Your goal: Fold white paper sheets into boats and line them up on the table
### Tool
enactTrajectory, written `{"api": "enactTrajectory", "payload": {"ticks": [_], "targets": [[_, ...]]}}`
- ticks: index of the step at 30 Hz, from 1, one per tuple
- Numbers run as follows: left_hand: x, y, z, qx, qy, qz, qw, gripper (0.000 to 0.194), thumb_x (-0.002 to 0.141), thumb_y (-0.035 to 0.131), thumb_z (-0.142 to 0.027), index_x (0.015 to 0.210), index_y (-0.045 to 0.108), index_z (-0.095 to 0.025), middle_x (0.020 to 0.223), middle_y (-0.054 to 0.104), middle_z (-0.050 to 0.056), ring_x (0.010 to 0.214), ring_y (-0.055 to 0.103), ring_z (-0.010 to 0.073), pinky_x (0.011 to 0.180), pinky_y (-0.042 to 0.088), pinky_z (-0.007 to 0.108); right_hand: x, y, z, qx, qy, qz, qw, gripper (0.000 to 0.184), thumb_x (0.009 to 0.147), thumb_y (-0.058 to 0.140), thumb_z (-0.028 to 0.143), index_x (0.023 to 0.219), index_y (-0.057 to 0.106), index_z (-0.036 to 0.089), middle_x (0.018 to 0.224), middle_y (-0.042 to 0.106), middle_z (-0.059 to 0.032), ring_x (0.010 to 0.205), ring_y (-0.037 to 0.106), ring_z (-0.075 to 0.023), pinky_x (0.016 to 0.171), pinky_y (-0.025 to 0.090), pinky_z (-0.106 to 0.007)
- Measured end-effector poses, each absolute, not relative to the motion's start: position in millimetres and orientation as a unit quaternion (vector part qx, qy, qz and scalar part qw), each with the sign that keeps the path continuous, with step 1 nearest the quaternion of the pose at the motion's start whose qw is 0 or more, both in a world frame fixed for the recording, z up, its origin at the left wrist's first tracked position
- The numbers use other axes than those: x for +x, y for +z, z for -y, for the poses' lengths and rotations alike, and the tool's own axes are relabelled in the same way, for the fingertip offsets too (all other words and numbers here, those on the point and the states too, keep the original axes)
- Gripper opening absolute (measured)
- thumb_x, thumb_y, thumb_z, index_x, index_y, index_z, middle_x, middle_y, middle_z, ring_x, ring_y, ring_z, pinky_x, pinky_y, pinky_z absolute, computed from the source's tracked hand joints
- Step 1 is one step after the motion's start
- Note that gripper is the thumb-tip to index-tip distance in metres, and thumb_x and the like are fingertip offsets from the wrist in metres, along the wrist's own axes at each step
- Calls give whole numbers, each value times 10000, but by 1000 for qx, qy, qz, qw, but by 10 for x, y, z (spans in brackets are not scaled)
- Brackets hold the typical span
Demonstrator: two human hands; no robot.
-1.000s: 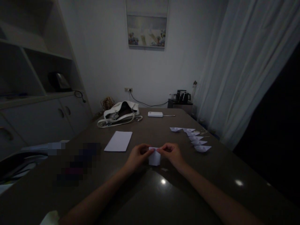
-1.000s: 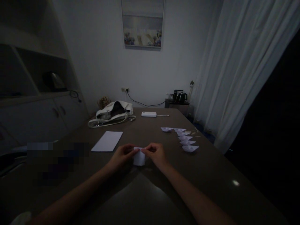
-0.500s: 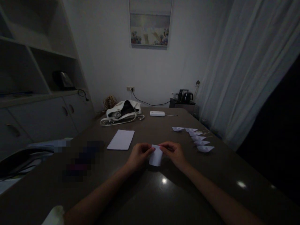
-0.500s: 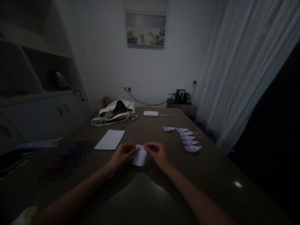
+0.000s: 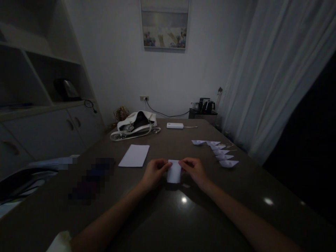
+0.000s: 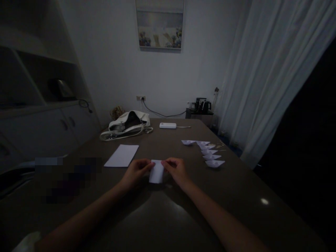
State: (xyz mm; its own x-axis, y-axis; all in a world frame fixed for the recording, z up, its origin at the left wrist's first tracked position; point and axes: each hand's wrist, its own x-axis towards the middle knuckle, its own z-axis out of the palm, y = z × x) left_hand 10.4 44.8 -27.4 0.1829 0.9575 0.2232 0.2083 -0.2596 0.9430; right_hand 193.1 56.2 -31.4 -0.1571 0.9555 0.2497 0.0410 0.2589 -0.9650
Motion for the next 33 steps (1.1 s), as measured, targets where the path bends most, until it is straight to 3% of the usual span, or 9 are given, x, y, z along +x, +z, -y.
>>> {"api": "enactTrajectory", "payload": {"ticks": [15, 21, 26, 33], "targets": [[157, -223, -407, 599, 458, -419, 506, 368, 667, 676, -472, 733, 639, -112, 657, 636, 34, 606, 568, 144, 580, 412, 224, 1941, -255, -523, -383, 469, 628, 489, 281, 697, 640, 390, 570, 541, 160, 522, 484, 34, 484, 427, -89, 478, 323, -217], [149, -233, -416, 610, 467, -436, 470, 343, 674, 653, -456, 683, 612, -116, 603, 601, 17, 575, 551, 142, 546, 395, 221, 1929, -311, -524, -386, 473, 643, 463, 346, 715, 625, 474, 621, 523, 157, 542, 489, 35, 470, 422, -77, 437, 311, -195], [122, -247, -439, 614, 481, -450, 434, 322, 697, 635, -445, 677, 597, -126, 614, 593, 11, 591, 551, 146, 554, 393, 221, 1915, -394, -521, -387, 499, 675, 380, 486, 764, 512, 604, 594, 519, 149, 489, 452, 36, 420, 408, -76, 389, 292, -194], [120, -227, -426, 610, 470, -452, 450, 342, 684, 638, -471, 638, 566, -140, 571, 568, 3, 549, 533, 140, 529, 384, 222, 1916, -399, -527, -388, 456, 704, 382, 480, 801, 518, 547, 531, 485, 151, 444, 416, 46, 407, 375, -61, 384, 255, -181]]}}
